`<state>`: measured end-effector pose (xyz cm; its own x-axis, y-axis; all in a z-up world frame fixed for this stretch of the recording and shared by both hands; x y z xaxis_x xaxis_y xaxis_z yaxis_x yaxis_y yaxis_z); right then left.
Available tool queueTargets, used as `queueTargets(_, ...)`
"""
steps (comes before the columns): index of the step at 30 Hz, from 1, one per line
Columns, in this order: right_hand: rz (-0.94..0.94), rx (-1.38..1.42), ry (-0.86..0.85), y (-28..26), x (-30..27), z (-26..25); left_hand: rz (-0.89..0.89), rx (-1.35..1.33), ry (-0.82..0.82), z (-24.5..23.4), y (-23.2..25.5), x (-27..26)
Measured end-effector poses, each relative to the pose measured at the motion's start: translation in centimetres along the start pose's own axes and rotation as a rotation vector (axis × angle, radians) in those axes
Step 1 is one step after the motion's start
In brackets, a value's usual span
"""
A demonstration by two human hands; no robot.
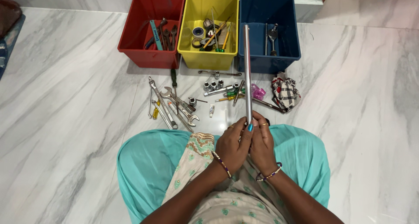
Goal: The person sits on the floor and organizes various hand tools by picking them up from a pile and placing them into three colored bins. They handle screwdrivers, wrenches, sockets, and extension bars, sorting them into red, yellow, and blue containers.
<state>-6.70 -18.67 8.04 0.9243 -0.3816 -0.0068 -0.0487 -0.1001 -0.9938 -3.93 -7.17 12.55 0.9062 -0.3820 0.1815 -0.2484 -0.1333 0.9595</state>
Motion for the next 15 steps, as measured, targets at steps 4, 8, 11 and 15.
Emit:
queueTargets(4, 0.042, 0.056, -0.02, 0.6, 0.5, 0.2, 0.045, 0.0, -0.002, 0.2, -1.6, 0.4)
queueTargets(8, 0.037, 0.005, 0.007, 1.0, 1.0, 0.2, 0.075, -0.023, -0.013, 0.3, -2.2, 0.8)
queueTargets(11, 0.076, 0.026, 0.014, 1.4, 1.5, 0.0, 0.043, -0.039, -0.026, 0.6, -2.3, 1.4)
queueTargets(15, 0.061, 0.058, -0.005, 1.7, 2.2, -0.2, 0.075, -0.046, -0.005, 0.9, -2.6, 2.0)
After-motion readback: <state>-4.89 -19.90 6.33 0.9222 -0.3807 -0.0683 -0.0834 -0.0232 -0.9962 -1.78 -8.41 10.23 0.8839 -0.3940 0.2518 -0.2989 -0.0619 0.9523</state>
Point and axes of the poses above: each hand's wrist, its own x-axis towards the middle knuckle, its own z-axis out of the palm, y = z × x, the point moved 4 cm from there along x, towards the middle knuckle, and after that the axes turned 14 degrees about -x, right-handed, at the moved point
